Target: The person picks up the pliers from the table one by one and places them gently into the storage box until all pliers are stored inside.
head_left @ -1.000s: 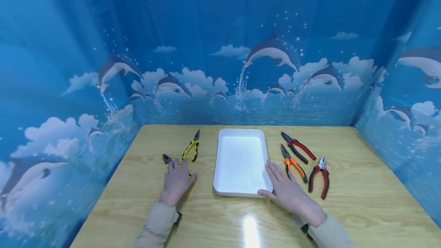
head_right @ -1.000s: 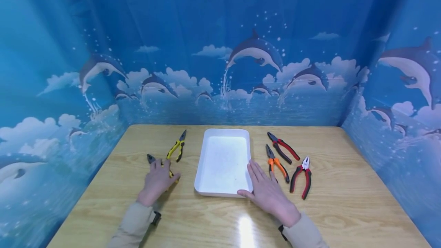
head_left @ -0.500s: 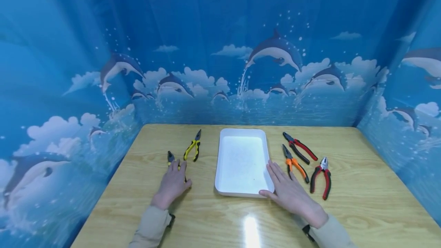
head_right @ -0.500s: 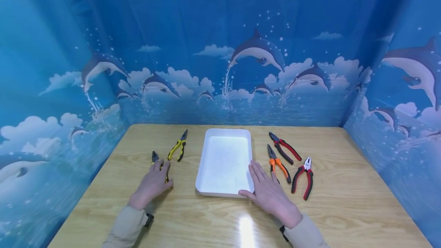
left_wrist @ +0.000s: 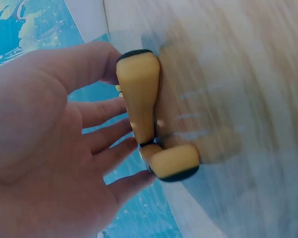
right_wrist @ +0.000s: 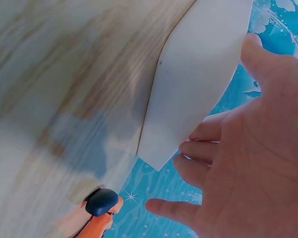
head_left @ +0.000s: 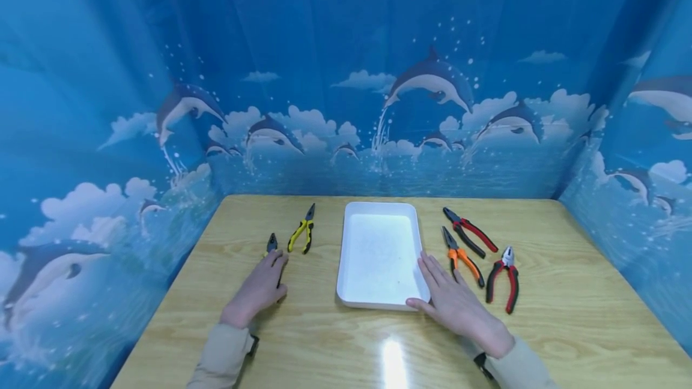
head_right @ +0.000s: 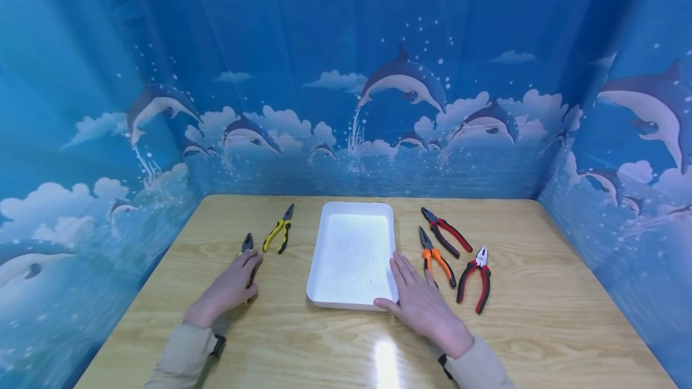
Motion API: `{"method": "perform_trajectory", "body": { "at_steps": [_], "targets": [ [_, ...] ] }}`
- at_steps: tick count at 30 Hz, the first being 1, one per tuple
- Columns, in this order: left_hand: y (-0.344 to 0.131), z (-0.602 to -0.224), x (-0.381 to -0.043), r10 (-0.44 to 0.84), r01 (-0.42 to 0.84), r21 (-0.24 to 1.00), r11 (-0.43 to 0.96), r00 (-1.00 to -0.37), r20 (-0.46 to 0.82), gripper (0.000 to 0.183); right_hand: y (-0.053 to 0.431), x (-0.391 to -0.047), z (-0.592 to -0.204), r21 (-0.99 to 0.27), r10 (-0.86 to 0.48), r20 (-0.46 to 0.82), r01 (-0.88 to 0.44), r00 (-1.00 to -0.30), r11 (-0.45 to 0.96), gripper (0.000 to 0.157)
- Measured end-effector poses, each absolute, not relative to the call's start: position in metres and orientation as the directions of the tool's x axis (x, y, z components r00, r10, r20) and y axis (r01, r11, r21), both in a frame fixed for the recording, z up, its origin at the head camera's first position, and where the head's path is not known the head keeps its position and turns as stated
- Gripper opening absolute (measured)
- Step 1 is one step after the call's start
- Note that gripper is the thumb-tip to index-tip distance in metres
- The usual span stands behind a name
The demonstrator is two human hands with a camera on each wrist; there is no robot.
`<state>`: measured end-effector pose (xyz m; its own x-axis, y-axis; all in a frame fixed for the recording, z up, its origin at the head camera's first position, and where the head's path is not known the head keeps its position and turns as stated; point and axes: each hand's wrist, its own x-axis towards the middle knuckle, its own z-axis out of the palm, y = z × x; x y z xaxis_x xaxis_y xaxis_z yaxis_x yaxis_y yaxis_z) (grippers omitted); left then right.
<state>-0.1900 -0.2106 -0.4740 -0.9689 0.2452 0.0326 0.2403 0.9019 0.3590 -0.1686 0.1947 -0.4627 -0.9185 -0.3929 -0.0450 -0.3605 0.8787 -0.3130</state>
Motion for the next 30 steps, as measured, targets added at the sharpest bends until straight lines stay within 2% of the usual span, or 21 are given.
{"method": "perform_trajectory", "body": {
  "at_steps": [5, 9, 14, 20, 25, 30],
  "targets": [
    [-0.213, -0.473, -0.189, 0.246, 0.241, 0.357, 0.902, -0.969, 0.032, 0.062, 0.194, -0.168, -0.461, -0.314, -0.393, -0.052, -0.359, -0.918, 0.879, 0.092],
    [-0.212, -0.471, -0.186, 0.192, 0.207, 0.329, 0.921, -0.978, 0.077, 0.057, 0.195, -0.168, -0.462, -0.319, -0.395, -0.044, -0.362, -0.918, 0.876, 0.091],
    [-0.21, -0.465, -0.174, 0.038, 0.065, 0.26, 0.963, -0.994, 0.106, 0.064, 0.195, -0.169, -0.465, -0.311, -0.396, -0.034, -0.367, -0.918, 0.877, 0.091],
    [-0.208, -0.464, -0.168, -0.119, -0.108, 0.257, 0.96, -0.993, 0.028, 0.071, 0.195, -0.17, -0.466, -0.296, -0.391, -0.025, -0.367, -0.92, 0.882, 0.091],
    [-0.206, -0.466, -0.17, -0.136, -0.13, 0.234, 0.964, -0.991, 0.01, 0.067, 0.195, -0.169, -0.466, -0.296, -0.393, -0.026, -0.368, -0.919, 0.882, 0.09],
    [-0.205, -0.466, -0.173, -0.107, -0.096, 0.224, 0.97, -0.993, 0.04, 0.061, 0.194, -0.168, -0.464, -0.304, -0.398, -0.026, -0.372, -0.917, 0.877, 0.091]
  ]
}}
